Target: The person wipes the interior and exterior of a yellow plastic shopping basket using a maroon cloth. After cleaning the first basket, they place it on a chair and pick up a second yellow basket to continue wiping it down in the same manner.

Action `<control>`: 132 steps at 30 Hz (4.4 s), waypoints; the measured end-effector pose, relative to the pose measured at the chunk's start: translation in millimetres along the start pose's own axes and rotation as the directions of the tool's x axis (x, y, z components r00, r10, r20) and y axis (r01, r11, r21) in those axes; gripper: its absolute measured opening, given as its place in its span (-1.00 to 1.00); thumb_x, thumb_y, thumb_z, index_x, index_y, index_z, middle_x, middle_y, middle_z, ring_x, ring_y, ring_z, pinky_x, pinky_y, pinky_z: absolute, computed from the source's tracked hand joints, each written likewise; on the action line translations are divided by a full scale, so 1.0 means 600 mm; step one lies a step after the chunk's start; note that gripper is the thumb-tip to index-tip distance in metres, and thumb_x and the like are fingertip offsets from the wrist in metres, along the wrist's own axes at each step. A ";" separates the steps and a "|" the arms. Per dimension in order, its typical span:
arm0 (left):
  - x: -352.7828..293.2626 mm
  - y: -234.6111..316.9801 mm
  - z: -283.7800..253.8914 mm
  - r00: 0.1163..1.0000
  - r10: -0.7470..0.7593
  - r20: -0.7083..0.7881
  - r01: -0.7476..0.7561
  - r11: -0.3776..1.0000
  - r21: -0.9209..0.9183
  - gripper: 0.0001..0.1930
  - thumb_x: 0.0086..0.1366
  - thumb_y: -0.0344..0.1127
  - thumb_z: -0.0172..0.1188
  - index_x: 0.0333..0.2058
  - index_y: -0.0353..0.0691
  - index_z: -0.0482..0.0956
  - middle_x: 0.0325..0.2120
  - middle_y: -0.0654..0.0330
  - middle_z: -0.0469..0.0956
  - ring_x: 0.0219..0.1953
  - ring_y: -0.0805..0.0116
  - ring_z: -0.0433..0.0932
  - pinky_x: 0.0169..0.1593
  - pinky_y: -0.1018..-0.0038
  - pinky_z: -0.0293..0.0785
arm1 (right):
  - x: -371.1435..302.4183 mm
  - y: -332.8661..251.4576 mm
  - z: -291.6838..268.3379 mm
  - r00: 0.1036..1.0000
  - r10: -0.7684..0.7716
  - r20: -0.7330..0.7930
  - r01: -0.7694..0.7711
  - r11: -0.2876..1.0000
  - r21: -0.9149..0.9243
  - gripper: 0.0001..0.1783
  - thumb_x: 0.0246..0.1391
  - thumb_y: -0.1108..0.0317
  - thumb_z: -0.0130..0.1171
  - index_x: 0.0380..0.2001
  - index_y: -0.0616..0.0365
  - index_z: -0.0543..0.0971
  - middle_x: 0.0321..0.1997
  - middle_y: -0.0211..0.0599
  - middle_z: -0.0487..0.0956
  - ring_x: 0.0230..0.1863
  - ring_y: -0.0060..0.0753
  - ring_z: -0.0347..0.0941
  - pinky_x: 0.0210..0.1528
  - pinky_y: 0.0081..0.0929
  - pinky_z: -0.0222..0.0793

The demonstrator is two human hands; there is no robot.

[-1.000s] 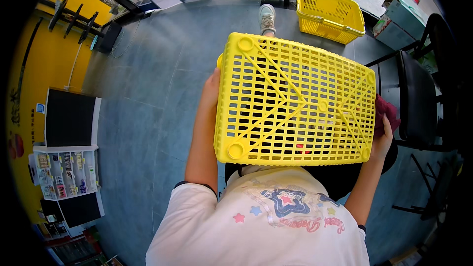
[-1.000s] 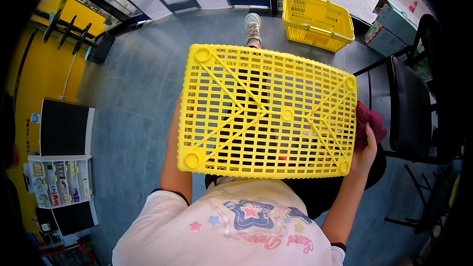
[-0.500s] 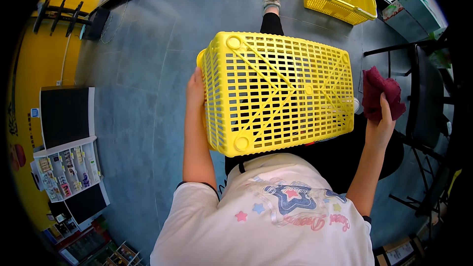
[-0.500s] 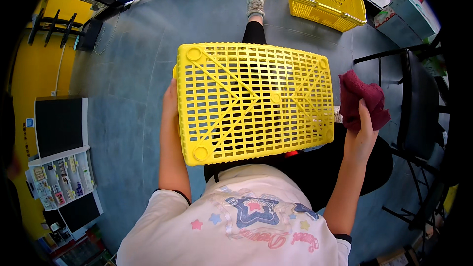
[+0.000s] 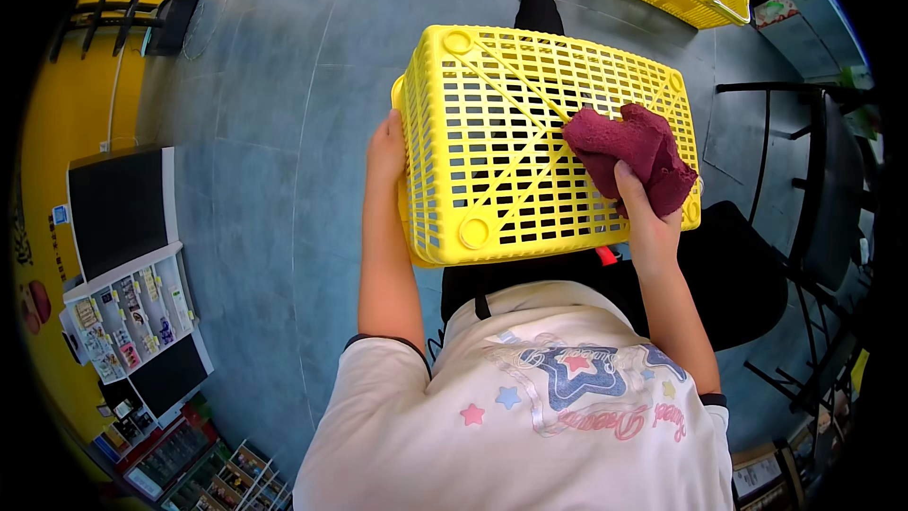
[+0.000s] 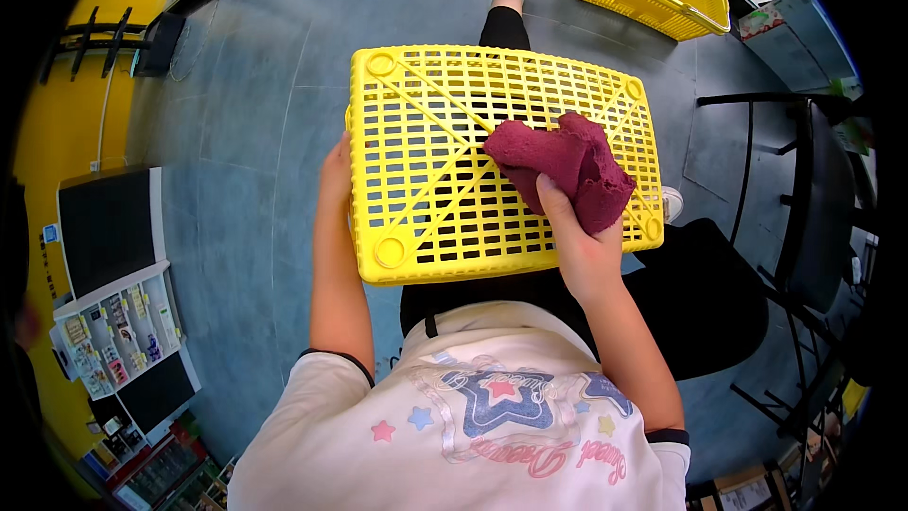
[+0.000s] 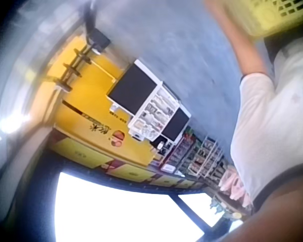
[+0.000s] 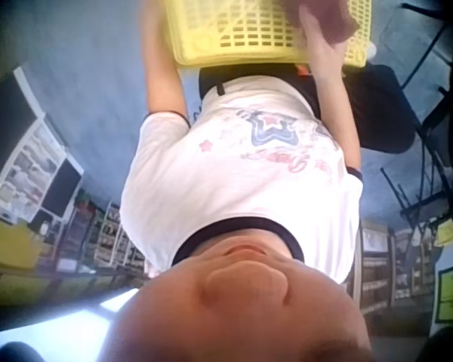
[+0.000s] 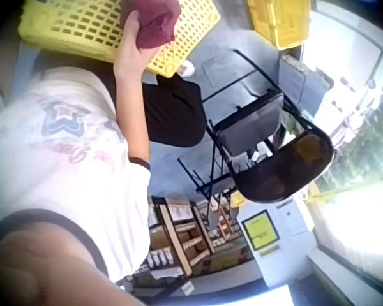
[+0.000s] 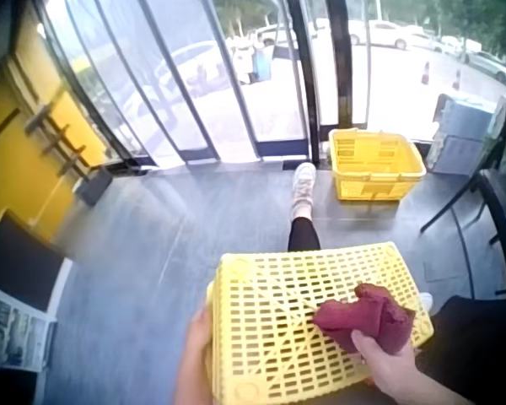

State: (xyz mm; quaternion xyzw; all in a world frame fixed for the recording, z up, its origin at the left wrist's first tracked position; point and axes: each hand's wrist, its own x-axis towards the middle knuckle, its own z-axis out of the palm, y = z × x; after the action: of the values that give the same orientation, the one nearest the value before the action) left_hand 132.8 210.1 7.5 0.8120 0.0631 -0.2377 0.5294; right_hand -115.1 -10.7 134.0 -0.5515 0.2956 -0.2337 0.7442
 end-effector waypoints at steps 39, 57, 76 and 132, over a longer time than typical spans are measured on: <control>-0.232 0.238 -0.009 0.418 0.710 0.566 -0.888 0.189 0.419 -0.69 -0.03 -0.57 0.30 -0.25 -0.12 0.68 -0.43 0.29 0.60 -0.46 0.37 0.41 -0.40 0.52 0.41 | 0.028 0.004 0.035 0.994 -0.024 0.105 0.029 0.999 -0.044 -0.71 0.19 0.45 0.08 -0.02 0.24 0.44 -0.06 -0.37 0.50 -0.07 -0.58 0.41 0.00 -0.55 0.34; -0.209 0.189 -0.033 0.866 0.459 0.196 -0.301 0.793 -0.529 -0.59 0.16 -0.61 0.17 -0.02 -0.24 0.31 -0.05 -0.06 0.53 -0.24 0.46 0.49 -0.09 0.54 0.43 | 0.026 0.009 0.040 0.995 -0.029 0.097 0.035 0.998 -0.060 -0.72 0.21 0.44 0.07 -0.02 0.24 0.44 -0.05 -0.35 0.50 -0.06 -0.56 0.42 -0.02 -0.54 0.39; -0.059 0.027 -0.169 0.909 0.246 -0.337 0.021 0.780 0.625 -0.71 0.18 -0.21 0.27 -0.14 -0.15 0.63 -0.29 0.14 0.59 -0.55 0.40 0.56 -0.38 0.50 0.48 | 0.028 0.008 0.034 0.995 -0.013 0.098 0.019 0.998 -0.055 -0.73 0.18 0.43 0.10 -0.05 0.22 0.47 -0.11 -0.41 0.52 -0.12 -0.62 0.41 -0.03 -0.57 0.35; -0.042 -0.031 -0.021 0.951 -0.167 0.260 0.246 0.919 -0.309 -0.57 0.45 -0.10 -0.15 0.01 -0.39 0.42 -0.17 0.10 0.58 -0.21 0.36 0.58 -0.10 0.43 0.50 | 0.061 -0.009 0.030 0.973 0.223 0.056 -0.229 0.956 0.183 -0.56 0.05 0.37 0.22 0.03 0.14 0.42 -0.04 -0.33 0.52 -0.01 -0.48 0.43 0.03 -0.47 0.33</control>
State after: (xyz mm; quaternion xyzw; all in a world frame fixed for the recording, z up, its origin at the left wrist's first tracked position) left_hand 107.7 233.1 7.4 0.6652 0.1275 -0.3698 0.6360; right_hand -76.3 -24.3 136.6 -0.4452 0.3205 -0.1645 0.8198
